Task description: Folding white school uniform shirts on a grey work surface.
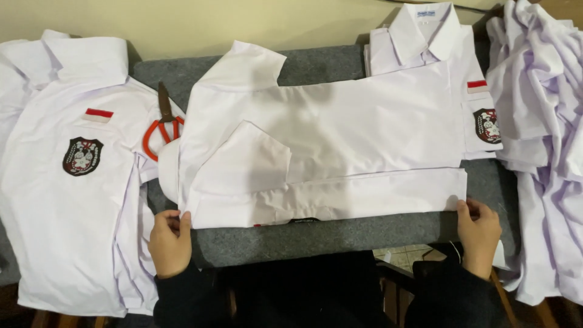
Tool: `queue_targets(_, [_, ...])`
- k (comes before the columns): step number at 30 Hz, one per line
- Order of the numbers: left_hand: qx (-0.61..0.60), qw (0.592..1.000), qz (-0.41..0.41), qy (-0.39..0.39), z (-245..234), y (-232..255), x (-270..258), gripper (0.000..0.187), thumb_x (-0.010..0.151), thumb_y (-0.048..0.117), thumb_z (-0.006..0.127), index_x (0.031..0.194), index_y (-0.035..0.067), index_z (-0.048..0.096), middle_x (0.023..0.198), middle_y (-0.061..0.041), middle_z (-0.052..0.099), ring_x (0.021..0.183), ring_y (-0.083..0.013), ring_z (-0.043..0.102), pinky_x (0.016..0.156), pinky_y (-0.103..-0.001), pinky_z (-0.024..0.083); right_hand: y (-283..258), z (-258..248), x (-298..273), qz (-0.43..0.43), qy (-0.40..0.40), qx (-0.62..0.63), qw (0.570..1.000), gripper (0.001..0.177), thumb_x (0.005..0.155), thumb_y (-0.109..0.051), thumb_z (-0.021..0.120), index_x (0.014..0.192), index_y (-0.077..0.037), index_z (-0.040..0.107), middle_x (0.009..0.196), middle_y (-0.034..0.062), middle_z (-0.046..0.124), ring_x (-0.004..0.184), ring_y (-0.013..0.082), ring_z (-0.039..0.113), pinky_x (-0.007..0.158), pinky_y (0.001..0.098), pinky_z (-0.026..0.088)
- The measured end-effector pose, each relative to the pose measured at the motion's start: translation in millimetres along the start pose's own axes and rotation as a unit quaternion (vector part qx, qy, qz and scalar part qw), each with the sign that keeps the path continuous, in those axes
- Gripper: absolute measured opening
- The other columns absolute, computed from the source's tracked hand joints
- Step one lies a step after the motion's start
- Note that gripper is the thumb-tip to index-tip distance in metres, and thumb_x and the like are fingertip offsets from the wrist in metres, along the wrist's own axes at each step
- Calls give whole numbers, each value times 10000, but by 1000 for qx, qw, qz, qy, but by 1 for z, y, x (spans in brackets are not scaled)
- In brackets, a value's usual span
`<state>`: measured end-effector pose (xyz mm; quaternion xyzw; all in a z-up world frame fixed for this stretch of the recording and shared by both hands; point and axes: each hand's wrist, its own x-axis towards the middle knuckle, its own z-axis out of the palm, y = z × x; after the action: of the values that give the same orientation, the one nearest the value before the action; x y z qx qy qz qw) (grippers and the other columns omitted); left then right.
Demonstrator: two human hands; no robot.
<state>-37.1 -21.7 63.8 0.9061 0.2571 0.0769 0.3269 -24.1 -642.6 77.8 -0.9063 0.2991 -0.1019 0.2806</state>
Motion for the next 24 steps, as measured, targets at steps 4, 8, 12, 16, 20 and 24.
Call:
queue_targets(4, [-2,1000,-10,-17,-1,-1,2,363,1015,424,619,1143,84,608,844,-50,646,762,-239,637,783,-424,490,10,2,15,24,-6,-2,1000,379,1043,-326,593,1201,-23,757,1139,174,732,1043,367,640,906,494,462])
queue_targets(8, [-8,999,-27,-26,-3,2,4,354,1019,465,609,1068,115,618,838,-26,655,777,-225,640,815,-402,483,-30,-14,4,67,-50,15,996,405,1044,-357,655,1195,18,664,1151,178,654,1046,347,608,888,493,466])
queue_targets(12, [-2,999,52,-1,4,-8,10,378,1066,410,576,947,54,621,895,-83,630,856,-250,595,805,-413,479,-36,-15,4,73,-62,71,993,336,1041,-262,682,1229,-9,566,1139,155,651,1035,294,608,888,436,465])
queue_targets(16, [-15,985,165,51,21,-23,13,321,1105,281,552,917,21,537,899,-111,552,933,-292,537,854,-436,454,-24,-6,7,46,-33,119,991,307,1032,-206,713,1239,-55,543,1062,145,635,762,251,633,767,409,483])
queue_targets(20, [-53,986,121,99,21,-8,5,279,1106,247,588,959,38,477,828,-113,527,735,-297,529,718,-446,437,-23,-16,2,10,25,137,990,265,1045,-208,768,1189,-54,609,990,95,642,763,191,602,696,341,479])
queue_targets(24, [-31,987,112,106,9,-16,-8,284,1088,253,633,982,31,491,850,-122,551,762,-316,544,726,-455,435,-33,-42,-16,38,4,118,992,282,1052,-215,759,1198,-21,616,1058,126,654,922,229,611,757,380,502])
